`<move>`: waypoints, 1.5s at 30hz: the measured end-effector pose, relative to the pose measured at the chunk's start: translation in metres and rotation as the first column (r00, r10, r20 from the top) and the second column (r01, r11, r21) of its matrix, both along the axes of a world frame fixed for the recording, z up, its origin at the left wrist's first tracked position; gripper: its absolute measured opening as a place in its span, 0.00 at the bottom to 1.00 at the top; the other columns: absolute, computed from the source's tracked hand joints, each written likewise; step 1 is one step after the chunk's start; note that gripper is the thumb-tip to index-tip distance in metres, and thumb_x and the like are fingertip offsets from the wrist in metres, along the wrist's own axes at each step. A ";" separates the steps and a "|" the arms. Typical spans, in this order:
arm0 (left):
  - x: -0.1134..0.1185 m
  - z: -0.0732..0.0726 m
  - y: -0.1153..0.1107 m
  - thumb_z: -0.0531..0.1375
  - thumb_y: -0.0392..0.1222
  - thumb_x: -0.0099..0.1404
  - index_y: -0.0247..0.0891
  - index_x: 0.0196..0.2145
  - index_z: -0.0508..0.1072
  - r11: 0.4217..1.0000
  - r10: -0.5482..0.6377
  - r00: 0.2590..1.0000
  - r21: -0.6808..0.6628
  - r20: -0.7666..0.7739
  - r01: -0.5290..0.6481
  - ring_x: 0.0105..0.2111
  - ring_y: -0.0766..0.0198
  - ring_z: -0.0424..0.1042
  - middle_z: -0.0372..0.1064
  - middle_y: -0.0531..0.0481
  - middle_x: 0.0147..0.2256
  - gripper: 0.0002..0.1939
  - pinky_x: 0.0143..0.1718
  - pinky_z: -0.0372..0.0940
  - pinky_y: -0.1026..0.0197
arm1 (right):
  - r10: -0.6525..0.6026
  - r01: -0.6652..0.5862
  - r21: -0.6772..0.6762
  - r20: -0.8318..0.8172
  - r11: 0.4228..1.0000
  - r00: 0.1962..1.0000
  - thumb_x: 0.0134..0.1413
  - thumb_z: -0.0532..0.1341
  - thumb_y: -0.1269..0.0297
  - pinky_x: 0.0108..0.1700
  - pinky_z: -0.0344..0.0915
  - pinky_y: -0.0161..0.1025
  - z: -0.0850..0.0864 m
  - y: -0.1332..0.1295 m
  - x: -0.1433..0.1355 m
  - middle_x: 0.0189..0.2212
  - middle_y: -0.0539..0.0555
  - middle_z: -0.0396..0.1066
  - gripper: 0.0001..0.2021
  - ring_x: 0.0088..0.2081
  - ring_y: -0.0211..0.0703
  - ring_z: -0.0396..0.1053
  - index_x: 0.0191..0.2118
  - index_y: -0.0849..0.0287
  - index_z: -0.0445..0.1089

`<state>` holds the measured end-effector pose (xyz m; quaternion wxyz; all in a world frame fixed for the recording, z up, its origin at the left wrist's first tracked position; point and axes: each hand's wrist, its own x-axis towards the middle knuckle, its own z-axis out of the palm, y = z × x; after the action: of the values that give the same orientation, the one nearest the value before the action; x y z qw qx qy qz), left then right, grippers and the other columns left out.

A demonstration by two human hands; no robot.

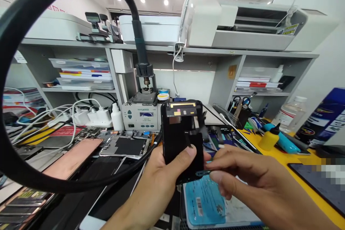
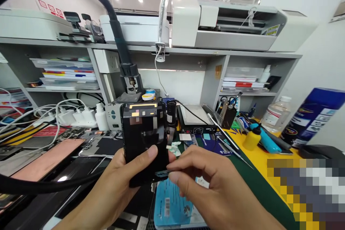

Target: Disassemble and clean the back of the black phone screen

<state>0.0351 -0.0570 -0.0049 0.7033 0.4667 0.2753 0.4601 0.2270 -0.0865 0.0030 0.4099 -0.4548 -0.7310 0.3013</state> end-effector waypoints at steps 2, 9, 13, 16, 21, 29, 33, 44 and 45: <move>0.002 0.001 -0.001 0.64 0.47 0.65 0.35 0.37 0.82 0.998 0.037 0.999 -0.051 0.000 -0.037 0.36 0.58 0.77 0.80 0.44 0.35 0.12 0.41 0.70 0.59 | 0.010 -0.010 -0.045 -0.016 0.999 1.000 0.60 0.64 0.63 0.29 0.69 0.31 -0.001 0.000 -0.001 0.32 0.49 0.72 0.05 0.28 0.36 0.71 0.37 0.50 0.79; 0.006 0.000 -0.001 0.65 0.46 0.63 0.34 0.37 0.82 0.981 0.087 0.996 -0.175 -0.001 -0.086 0.31 0.60 0.77 0.80 0.44 0.31 0.12 0.37 0.70 0.60 | -0.001 -0.009 -0.236 -0.041 0.972 0.999 0.58 0.65 0.59 0.27 0.69 0.30 0.001 0.001 -0.004 0.29 0.49 0.71 0.07 0.25 0.35 0.69 0.32 0.54 0.77; 0.007 -0.003 0.001 0.66 0.48 0.62 0.34 0.36 0.81 0.978 0.119 0.992 -0.168 -0.035 -0.124 0.29 0.60 0.77 0.80 0.45 0.30 0.13 0.34 0.69 0.61 | -0.051 0.028 -0.373 -0.053 0.927 0.997 0.57 0.66 0.55 0.27 0.66 0.31 0.003 0.003 -0.002 0.22 0.48 0.70 0.12 0.24 0.36 0.67 0.27 0.57 0.74; 0.007 0.000 0.000 0.66 0.46 0.62 0.35 0.35 0.80 0.966 0.119 0.991 -0.223 -0.067 -0.131 0.30 0.59 0.77 0.80 0.45 0.30 0.11 0.33 0.70 0.61 | -0.063 0.033 -0.438 -0.053 0.898 0.997 0.56 0.67 0.56 0.26 0.64 0.30 0.001 0.004 0.001 0.19 0.46 0.70 0.12 0.23 0.35 0.67 0.27 0.58 0.73; 0.009 0.003 -0.001 0.65 0.45 0.62 0.35 0.37 0.78 0.949 0.124 0.985 -0.275 -0.120 -0.153 0.29 0.60 0.76 0.80 0.45 0.32 0.10 0.32 0.71 0.61 | -0.025 -0.031 -0.477 -0.110 0.878 0.994 0.56 0.68 0.61 0.28 0.65 0.29 -0.005 0.008 0.006 0.18 0.45 0.72 0.08 0.22 0.34 0.68 0.29 0.58 0.73; 0.011 -0.003 0.002 0.67 0.45 0.59 0.37 0.33 0.78 0.940 0.136 0.981 -0.294 -0.140 -0.172 0.29 0.60 0.76 0.79 0.47 0.29 0.08 0.30 0.71 0.63 | 0.013 -0.066 -0.542 -0.101 0.838 0.995 0.54 0.69 0.62 0.27 0.64 0.28 -0.006 0.009 0.006 0.18 0.45 0.72 0.08 0.22 0.33 0.68 0.29 0.59 0.73; 0.008 -0.006 0.001 0.66 0.48 0.61 0.35 0.36 0.80 0.974 0.044 0.986 -0.214 -0.161 -0.078 0.31 0.57 0.76 0.79 0.45 0.31 0.12 0.35 0.71 0.59 | 0.011 -0.031 -0.530 -0.042 0.848 0.999 0.55 0.68 0.59 0.27 0.64 0.29 -0.006 0.006 0.003 0.18 0.44 0.70 0.10 0.22 0.34 0.68 0.29 0.58 0.72; 0.009 -0.008 -0.003 0.64 0.51 0.63 0.35 0.30 0.77 1.000 0.011 0.977 -0.022 -0.215 -0.016 0.33 0.59 0.71 0.74 0.48 0.29 0.14 0.34 0.67 0.61 | 0.019 0.028 -0.103 0.427 0.994 0.904 0.62 0.62 0.57 0.30 0.61 0.32 -0.001 -0.002 0.006 0.28 0.45 0.77 0.09 0.30 0.38 0.71 0.32 0.52 0.75; 0.009 -0.008 -0.003 0.64 0.50 0.63 0.35 0.30 0.77 1.000 0.009 0.978 -0.016 -0.210 -0.013 0.33 0.59 0.71 0.73 0.48 0.29 0.14 0.34 0.66 0.62 | 0.021 0.017 -0.086 0.430 0.996 0.903 0.62 0.63 0.57 0.31 0.62 0.31 0.000 -0.002 0.007 0.29 0.45 0.77 0.08 0.31 0.37 0.72 0.32 0.51 0.75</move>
<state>0.0441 -0.0601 -0.0128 0.6718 0.5051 0.3543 0.4099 0.2341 -0.0886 0.0028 0.2179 -0.5269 -0.7899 0.2256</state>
